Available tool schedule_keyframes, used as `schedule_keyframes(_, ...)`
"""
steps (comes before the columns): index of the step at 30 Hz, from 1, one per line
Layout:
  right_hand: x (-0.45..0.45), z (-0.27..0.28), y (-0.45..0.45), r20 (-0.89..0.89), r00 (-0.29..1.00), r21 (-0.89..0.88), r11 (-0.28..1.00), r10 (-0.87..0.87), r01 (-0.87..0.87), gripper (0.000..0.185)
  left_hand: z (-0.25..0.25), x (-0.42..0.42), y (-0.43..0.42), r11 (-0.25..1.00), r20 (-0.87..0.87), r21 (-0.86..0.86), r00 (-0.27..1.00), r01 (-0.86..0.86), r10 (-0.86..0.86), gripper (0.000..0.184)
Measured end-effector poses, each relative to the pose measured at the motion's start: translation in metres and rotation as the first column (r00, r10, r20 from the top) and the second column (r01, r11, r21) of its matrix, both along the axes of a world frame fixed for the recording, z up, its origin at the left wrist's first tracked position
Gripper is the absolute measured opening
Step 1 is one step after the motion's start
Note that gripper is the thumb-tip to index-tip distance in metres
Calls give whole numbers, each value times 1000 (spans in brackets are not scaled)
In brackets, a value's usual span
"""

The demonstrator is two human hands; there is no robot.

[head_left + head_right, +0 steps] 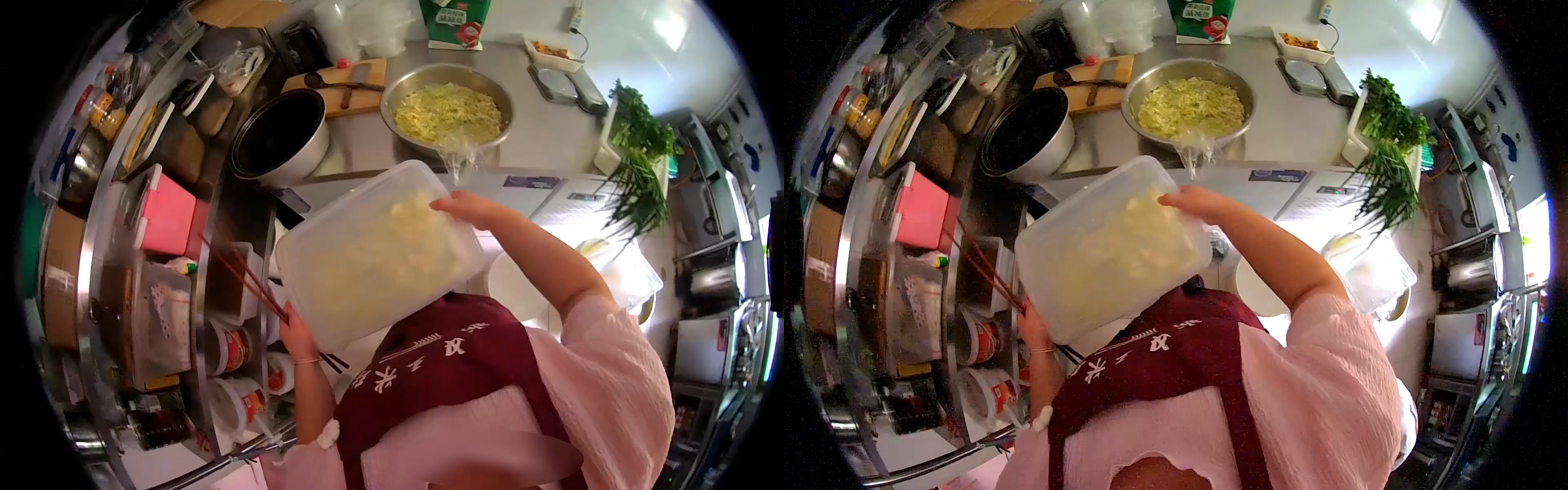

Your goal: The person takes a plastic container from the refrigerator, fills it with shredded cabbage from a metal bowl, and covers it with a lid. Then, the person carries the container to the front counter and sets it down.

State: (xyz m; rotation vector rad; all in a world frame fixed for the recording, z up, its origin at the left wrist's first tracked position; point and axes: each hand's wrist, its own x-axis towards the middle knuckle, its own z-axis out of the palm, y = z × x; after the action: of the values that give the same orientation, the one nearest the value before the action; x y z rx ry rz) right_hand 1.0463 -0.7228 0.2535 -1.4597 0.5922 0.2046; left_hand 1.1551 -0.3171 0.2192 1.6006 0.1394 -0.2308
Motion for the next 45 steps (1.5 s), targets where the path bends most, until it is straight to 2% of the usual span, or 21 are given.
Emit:
schedule_keyframes(2,39,15,-12,-34,997,-40,997,62,-63,59,-6,13,-6,997,35,50,998,-62,61,42)
schedule_keyframes(4,70,22,-24,-96,978,-175,964,187,-202,66,-9,25,-15,976,87,130,982,-176,165,41)
schedule_keyframes(5,96,-8,-41,-40,965,-191,946,258,-261,73,-4,28,-24,971,63,115,977,-210,204,41)
schedule_keyframes(6,113,-15,-49,-38,963,-186,945,266,-268,73,3,31,-34,968,64,121,975,-218,211,41)
schedule_keyframes(8,147,-22,-55,-25,986,-490,857,167,-157,71,10,35,-49,985,59,59,986,-160,156,41)
schedule_keyframes(9,156,1,-60,-101,965,-514,818,241,-258,76,4,39,-53,984,55,65,985,-167,163,41)
schedule_keyframes(10,170,-4,-66,-106,963,-506,820,248,-267,76,-6,44,-56,979,69,86,981,-184,179,41)
schedule_keyframes(12,197,-20,-80,-112,946,-619,723,304,-306,77,-15,52,-64,973,80,106,977,-205,197,41)
schedule_keyframes(14,221,-37,-93,-130,944,-648,695,302,-312,76,-18,60,-79,981,54,-40,980,-191,193,40)
schedule_keyframes(15,226,-38,-97,-143,944,-675,669,296,-312,76,-23,65,-83,981,49,-36,980,-189,190,40)
schedule_keyframes(18,233,-37,-112,-157,945,-638,701,286,-319,73,-29,80,-96,962,28,30,963,-270,269,39)
schedule_keyframes(22,236,-48,-131,-95,968,-699,677,230,-230,72,-10,96,-122,986,13,41,987,-163,162,40)
schedule_keyframes(24,231,-42,-140,-107,976,-633,744,191,-215,71,-6,107,-131,989,27,45,990,-139,138,40)
schedule_keyframes(26,231,-44,-141,-101,977,-644,736,190,-209,70,-3,117,-134,973,109,161,983,-167,151,47)
schedule_keyframes(29,230,-41,-142,-113,977,-629,748,181,-211,69,21,121,-144,979,68,170,992,-116,106,42)
schedule_keyframes(33,233,-40,-141,-112,985,-607,776,129,-171,68,14,141,-141,971,-2,181,987,-158,162,43)
schedule_keyframes(37,232,-21,-155,-205,967,-538,808,148,-238,65,-2,158,-152,982,53,164,994,-99,91,44)
schedule_keyframes(40,227,-19,-174,-171,981,-564,807,93,-175,63,-13,172,-166,987,44,148,997,-63,58,49)
schedule_keyframes(42,224,-31,-194,-228,972,-610,771,49,-182,62,-35,184,-173,907,94,420,996,-30,-10,52)
schedule_keyframes(44,214,-12,-196,-227,974,-600,786,11,-149,62,-33,193,-189,929,34,370,999,14,-29,55)
schedule_keyframes(45,204,-6,-204,-218,975,-591,799,-26,-111,61,-26,189,-209,940,95,340,993,33,-69,56)
